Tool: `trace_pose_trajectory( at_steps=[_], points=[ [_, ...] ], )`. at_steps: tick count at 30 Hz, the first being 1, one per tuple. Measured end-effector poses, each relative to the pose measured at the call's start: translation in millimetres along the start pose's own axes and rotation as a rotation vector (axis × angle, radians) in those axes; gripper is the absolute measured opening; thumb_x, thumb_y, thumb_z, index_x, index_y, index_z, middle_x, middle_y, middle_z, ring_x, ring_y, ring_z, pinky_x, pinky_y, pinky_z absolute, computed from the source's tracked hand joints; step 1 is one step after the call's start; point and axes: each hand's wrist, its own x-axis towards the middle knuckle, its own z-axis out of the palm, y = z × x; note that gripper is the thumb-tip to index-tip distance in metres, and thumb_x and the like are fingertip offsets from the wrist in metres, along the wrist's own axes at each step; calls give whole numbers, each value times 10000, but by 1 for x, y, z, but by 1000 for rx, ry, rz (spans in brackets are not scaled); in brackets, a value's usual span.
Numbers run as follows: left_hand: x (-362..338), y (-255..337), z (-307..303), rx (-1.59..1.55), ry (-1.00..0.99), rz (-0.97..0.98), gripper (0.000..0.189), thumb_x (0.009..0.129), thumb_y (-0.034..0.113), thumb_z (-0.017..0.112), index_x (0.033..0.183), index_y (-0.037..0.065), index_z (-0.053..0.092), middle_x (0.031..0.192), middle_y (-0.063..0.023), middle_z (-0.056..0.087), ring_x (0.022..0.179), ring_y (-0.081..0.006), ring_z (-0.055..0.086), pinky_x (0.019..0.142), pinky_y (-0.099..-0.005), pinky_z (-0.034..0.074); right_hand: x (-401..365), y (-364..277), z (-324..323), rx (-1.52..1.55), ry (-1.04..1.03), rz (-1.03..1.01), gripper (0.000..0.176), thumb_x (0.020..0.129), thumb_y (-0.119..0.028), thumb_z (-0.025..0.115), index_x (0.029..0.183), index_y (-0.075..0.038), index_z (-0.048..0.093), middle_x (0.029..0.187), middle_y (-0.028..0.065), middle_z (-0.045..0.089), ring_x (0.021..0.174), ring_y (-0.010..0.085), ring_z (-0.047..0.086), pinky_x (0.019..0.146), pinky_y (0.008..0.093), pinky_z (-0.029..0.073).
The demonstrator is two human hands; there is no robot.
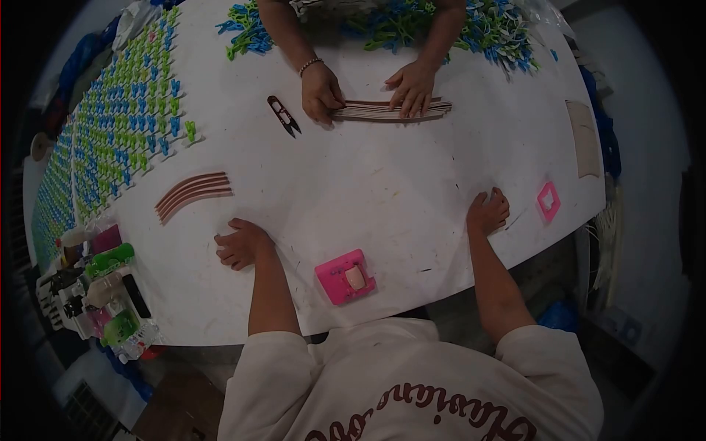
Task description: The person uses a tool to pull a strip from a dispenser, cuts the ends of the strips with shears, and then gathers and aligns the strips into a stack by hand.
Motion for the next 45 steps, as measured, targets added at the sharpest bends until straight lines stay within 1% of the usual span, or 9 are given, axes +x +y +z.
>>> trace_pose_trajectory(
  at_steps=[14,23,32,34,45],
  points=[
    [0,0,0,-1,3,6,566,871,506,519,1309,148,507,1234,-168,514,1149,-342,464,912,-477,355,1,-1,0,-5,-9,17,386,909,-321,596,1264,-171,561,1296,74,494,1247,293,426,998,490,343],
    [0,-1,2,6,7,18,575,876,522,508,1313,149,507,1241,-170,512,1157,-346,459,914,-483,358,0,0,0,0,-4,3,394,913,-324,587,1274,-167,558,1297,76,493,1248,294,422,1010,480,330],
    [0,0,-2,13,-13,15,577,884,528,496,1320,149,498,1262,-182,502,1178,-355,452,917,-484,358,1,-1,-1,3,-14,14,385,915,-317,586,1268,-167,559,1305,73,492,1252,295,416,1012,480,330],
    [1,1,-4,-15,-86,-9,572,887,514,518,1326,148,501,1335,-184,481,1226,-347,414,945,-494,333,0,0,-1,1,-5,2,384,915,-318,586,1268,-170,556,1300,71,494,1251,294,417,1010,481,331],
    [1,1,-6,-32,-92,-12,573,888,510,518,1332,149,494,1339,-185,473,1232,-354,414,950,-499,332,1,1,1,-6,1,2,384,918,-322,589,1272,-181,547,1303,71,489,1250,296,418,1000,487,338]
  ],
)
